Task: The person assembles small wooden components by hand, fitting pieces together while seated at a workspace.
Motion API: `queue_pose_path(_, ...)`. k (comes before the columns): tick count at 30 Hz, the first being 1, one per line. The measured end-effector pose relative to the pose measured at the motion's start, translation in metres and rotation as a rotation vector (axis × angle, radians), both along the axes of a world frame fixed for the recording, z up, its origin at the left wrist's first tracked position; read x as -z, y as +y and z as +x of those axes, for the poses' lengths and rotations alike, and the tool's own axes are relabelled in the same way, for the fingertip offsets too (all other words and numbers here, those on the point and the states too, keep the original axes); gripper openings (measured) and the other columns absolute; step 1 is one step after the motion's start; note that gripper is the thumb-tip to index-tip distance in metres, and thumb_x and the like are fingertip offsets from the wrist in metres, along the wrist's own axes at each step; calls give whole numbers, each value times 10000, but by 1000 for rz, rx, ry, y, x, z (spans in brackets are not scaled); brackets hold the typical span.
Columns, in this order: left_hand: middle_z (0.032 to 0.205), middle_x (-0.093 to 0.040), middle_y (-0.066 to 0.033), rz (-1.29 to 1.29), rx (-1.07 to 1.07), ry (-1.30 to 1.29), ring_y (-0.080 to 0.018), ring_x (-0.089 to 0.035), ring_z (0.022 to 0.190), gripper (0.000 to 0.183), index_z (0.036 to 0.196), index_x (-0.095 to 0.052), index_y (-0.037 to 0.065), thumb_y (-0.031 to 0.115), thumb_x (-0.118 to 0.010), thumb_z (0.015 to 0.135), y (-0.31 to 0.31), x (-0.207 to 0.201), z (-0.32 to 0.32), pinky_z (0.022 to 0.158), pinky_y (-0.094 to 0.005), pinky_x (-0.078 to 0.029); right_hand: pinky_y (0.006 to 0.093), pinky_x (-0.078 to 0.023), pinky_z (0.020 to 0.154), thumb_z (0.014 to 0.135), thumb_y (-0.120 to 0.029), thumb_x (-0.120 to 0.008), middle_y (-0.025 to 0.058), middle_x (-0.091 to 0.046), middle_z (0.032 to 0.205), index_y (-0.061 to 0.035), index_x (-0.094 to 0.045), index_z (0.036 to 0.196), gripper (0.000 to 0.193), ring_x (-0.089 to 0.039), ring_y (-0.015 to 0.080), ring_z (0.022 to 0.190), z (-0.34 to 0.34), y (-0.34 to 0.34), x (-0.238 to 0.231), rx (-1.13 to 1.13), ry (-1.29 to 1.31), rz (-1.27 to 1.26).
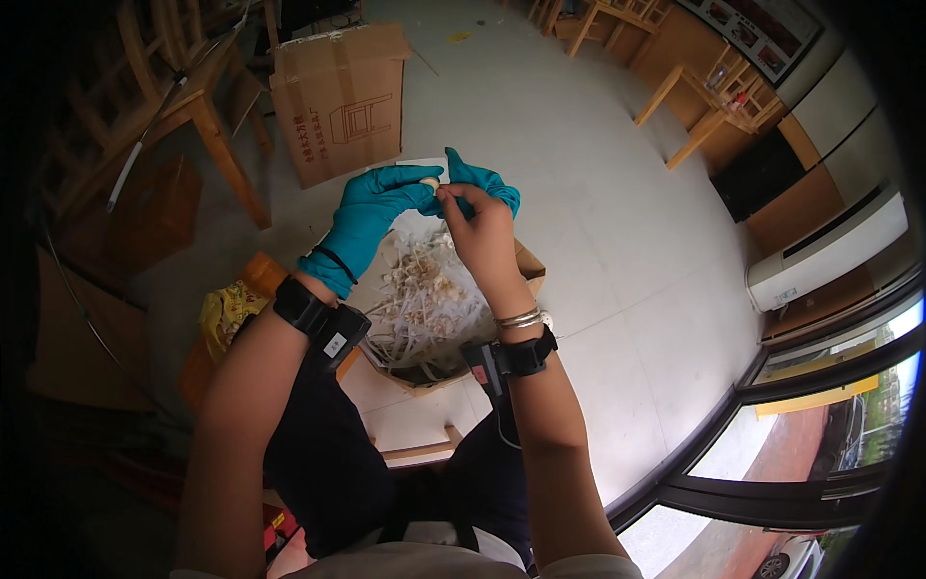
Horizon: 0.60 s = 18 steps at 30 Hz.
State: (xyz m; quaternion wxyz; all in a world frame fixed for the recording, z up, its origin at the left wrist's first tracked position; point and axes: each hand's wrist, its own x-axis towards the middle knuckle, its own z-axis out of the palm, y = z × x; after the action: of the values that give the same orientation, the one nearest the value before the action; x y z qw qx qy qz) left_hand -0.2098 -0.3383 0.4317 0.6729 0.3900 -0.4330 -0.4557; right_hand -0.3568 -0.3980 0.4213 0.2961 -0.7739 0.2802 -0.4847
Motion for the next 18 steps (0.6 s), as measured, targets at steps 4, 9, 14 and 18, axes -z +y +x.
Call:
queue_pose_path(4,971,-668,-98,0,-16,-28,-164,-637,884,219,1051,-640,-18,52,-614,845,2,-1,1,811,-260,-522,237,-406,474,838,-102,-634,92,-633,643,13,-655,887,127,-543,123,491,-1,3,-4,29,60,-86)
queue_pose_path(9,925,-675,-72,-2,-61,-77,-141,-634,832,212,1030,-657,-6,73,-636,835,3,-2,2,763,-237,-507,265,-407,457,814,-95,-644,110,-614,610,7,-651,866,115,-550,181,466,0,6,-5,61,109,-156)
queue_pose_path(14,896,-673,-65,14,-69,-107,-134,-629,823,212,1026,-660,-7,71,-641,830,2,-3,2,758,-239,-505,292,-446,488,806,-91,-643,131,-635,641,-10,-653,868,103,-598,226,502,3,9,-8,99,101,-194)
queue_pose_path(18,895,-674,-73,22,-84,-117,-138,-629,810,224,1036,-652,-16,70,-641,830,0,0,2,752,-244,-508,322,-467,519,799,-94,-642,125,-643,652,-19,-653,870,103,-625,254,559,5,14,-10,149,132,-206)
